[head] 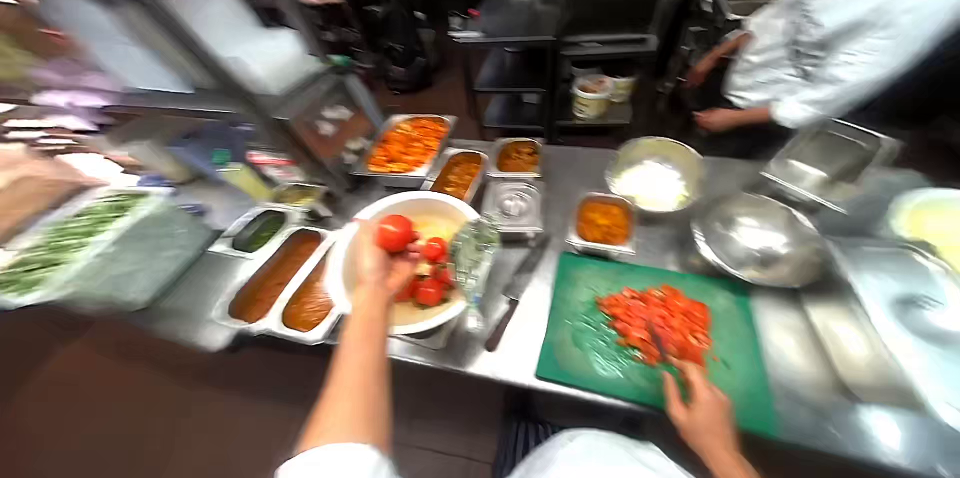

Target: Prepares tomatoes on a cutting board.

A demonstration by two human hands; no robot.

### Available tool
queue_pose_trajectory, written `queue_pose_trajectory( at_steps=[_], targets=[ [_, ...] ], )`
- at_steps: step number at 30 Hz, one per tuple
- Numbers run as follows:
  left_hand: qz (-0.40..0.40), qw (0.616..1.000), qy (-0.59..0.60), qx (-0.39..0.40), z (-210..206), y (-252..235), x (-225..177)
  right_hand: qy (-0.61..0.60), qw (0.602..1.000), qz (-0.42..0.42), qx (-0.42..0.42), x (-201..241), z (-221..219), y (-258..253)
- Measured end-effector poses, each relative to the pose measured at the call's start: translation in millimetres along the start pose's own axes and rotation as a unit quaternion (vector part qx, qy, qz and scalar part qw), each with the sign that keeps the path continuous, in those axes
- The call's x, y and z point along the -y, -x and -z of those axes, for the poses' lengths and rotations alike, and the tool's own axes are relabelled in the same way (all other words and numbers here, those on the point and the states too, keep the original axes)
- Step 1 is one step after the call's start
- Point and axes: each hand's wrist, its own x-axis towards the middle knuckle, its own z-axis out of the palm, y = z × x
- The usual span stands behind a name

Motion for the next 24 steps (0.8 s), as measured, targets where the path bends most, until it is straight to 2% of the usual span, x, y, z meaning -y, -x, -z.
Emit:
queue_pose_trajectory(
  at_steps=[2, 5, 7, 10, 12, 13, 15, 16, 17, 20, 22, 24],
  targets=[
    [0.018, 0.997, -0.068, 0.019, -2.2, 5.0, 6.5, 0.047, 0.995, 0.008, 0.093, 3.9, -4.3, 11.0],
    [0.054, 0.984, -0.171, -0.006, 5.8, -2.6, 3.8, 0.092, 0.972, 0.013, 0.218, 11.0, -22.8, -1.7],
    [0.061, 0.987, -0.150, -0.009, 10.8, 0.6, 1.1, 0.108, 0.961, -0.011, 0.254, 18.8, -30.5, -18.2],
    [0.051, 0.998, -0.009, 0.039, 15.0, 5.9, -3.9, 0.130, 0.952, -0.081, 0.263, 28.3, -37.4, -43.0],
    [0.031, 0.997, -0.065, 0.018, 18.3, 9.3, -7.1, 0.143, 0.947, -0.129, 0.258, 34.9, -38.1, -52.4],
    [0.024, 0.987, -0.160, -0.001, 20.7, 9.0, -8.1, 0.145, 0.943, -0.152, 0.257, 38.4, -36.0, -55.8],
    [0.019, 0.924, -0.378, -0.053, 17.7, 14.6, -9.0, 0.147, 0.940, -0.190, 0.242, 40.9, -28.9, -60.4],
    [0.013, 0.896, -0.439, -0.064, 15.2, 21.2, -9.9, 0.146, 0.938, -0.207, 0.235, 40.5, -24.4, -61.9],
    [0.004, 0.875, -0.479, -0.072, 13.9, 28.6, -11.6, 0.144, 0.938, -0.218, 0.230, 39.7, -20.6, -62.1],
    [-0.034, 0.863, -0.500, -0.067, 17.0, 43.6, -23.6, 0.138, 0.947, -0.218, 0.190, 40.3, -15.3, -57.1],
    [-0.070, 0.839, -0.535, -0.066, 5.7, 58.7, -32.0, 0.128, 0.958, -0.188, 0.174, 49.1, -16.9, -54.0],
    [-0.106, 0.808, -0.575, -0.068, -16.3, 76.8, -39.0, 0.120, 0.959, -0.135, 0.218, 61.5, -28.6, -56.2]
  ],
)
